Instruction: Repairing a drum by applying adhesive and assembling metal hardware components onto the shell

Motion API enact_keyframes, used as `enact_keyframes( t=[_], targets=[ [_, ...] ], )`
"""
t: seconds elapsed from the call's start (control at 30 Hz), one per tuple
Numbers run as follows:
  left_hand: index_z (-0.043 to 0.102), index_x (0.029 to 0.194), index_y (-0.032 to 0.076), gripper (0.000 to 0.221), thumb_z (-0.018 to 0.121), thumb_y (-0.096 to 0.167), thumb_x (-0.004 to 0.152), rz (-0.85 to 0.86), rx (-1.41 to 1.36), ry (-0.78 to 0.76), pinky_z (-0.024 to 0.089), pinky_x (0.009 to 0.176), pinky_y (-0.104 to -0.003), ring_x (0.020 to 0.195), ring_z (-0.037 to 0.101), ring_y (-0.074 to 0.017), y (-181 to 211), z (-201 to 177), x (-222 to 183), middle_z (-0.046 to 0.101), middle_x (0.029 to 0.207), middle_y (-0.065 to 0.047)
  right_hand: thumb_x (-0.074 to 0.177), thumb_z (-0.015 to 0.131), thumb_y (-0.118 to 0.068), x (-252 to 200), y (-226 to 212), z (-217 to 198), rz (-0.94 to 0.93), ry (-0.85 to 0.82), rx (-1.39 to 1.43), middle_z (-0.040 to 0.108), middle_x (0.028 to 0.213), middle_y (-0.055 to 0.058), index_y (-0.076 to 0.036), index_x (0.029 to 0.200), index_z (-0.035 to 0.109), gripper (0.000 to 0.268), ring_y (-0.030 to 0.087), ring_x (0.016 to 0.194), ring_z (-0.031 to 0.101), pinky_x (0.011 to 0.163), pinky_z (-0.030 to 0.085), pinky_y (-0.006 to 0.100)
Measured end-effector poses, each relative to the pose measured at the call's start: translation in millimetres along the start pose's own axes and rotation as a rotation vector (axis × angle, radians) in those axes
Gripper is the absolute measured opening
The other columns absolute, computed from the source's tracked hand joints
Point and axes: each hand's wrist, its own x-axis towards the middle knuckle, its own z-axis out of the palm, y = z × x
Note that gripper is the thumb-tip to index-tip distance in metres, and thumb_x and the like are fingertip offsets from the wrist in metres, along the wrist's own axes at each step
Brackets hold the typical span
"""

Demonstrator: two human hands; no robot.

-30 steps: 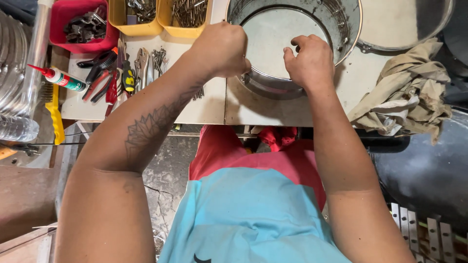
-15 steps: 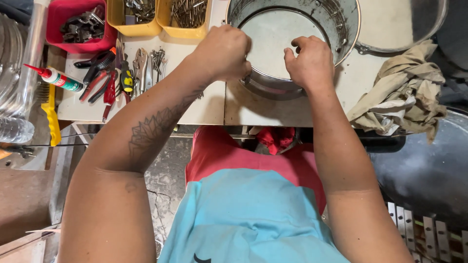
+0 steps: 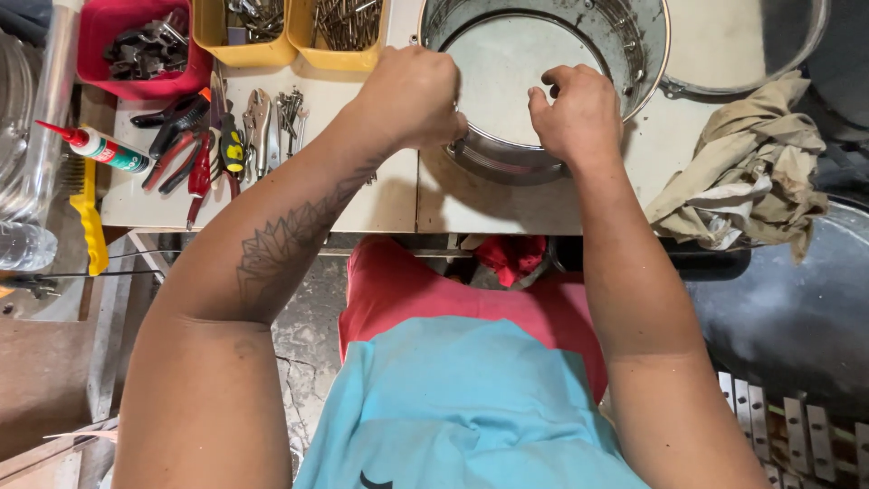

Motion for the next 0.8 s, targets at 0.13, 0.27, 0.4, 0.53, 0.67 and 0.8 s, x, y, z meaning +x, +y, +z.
enact_keyframes(
  t=[0.13,0.27,0.4,0.53,0.67,0.8],
  targets=[
    [0.072,0.072,0.032,0.036,0.067,-0.002,0.062,0.253,-0.141,0.121,0.038,0.084,-0.046,0.097,0.052,-0.03,-11.5,31.0,9.8,0.062,0.094,0.007,0.097,0.066,-0.039,-0.1,-2.9,-2.4,-0.03,0.016,-0.008,0.072,0.11,0.018,-0.011,0.116,0.079,0.036,0.04,0.099,0.066,0.082,0.05,0.053],
    [0.073,0.09,0.026,0.032,0.066,-0.002,0.075,0.237,-0.144,0.098,0.041,0.085,-0.046,0.101,0.051,-0.0286,-4.1,12.2,-0.6,0.067,0.099,0.002,0.097,0.066,-0.038,-3.0,-7.2,-8.1,0.023,-0.018,0.021,0.071,0.113,0.017,-0.011,0.118,0.078,0.035,0.039,0.1,0.065,0.082,0.051,0.055],
    [0.077,0.09,0.009,0.066,0.058,0.071,0.095,-0.021,0.158,0.107,0.048,0.082,-0.055,0.097,0.067,-0.0379,0.0,0.2,-6.0,0.076,0.092,-0.016,0.098,0.066,-0.037,-5.2,-15.3,-15.2,0.066,-0.049,0.034,0.07,0.116,0.015,-0.011,0.12,0.076,0.035,0.038,0.104,0.064,0.08,0.052,0.057],
    [0.079,0.091,0.015,0.018,0.067,0.014,0.078,0.162,-0.085,0.133,0.044,0.09,-0.058,0.099,0.061,-0.0376,-8.3,11.2,-1.9,0.075,0.093,-0.009,0.096,0.065,-0.039,-1.6,-6.8,-6.7,-0.005,0.0,0.011,0.072,0.111,0.017,-0.011,0.117,0.078,0.036,0.04,0.1,0.065,0.081,0.05,0.056],
    [0.072,0.074,0.025,0.031,0.068,-0.006,0.07,0.275,-0.205,0.128,0.036,0.088,-0.047,0.102,0.046,-0.028,-11.9,24.7,4.5,0.062,0.098,0.003,0.098,0.065,-0.038,-6.7,-18.1,-18.6,0.052,-0.052,0.015,0.071,0.117,0.017,-0.011,0.121,0.076,0.037,0.039,0.106,0.064,0.085,0.05,0.056],
    [0.071,0.112,0.012,0.025,0.066,0.032,0.098,0.017,0.006,0.168,0.047,0.098,-0.049,0.103,0.057,-0.0259,8.2,-4.6,-14.1,0.066,0.103,-0.005,0.098,0.066,-0.038,-2.8,-6.0,-7.2,-0.004,-0.008,0.008,0.072,0.111,0.019,-0.01,0.118,0.078,0.037,0.04,0.099,0.066,0.081,0.051,0.056]
  ],
)
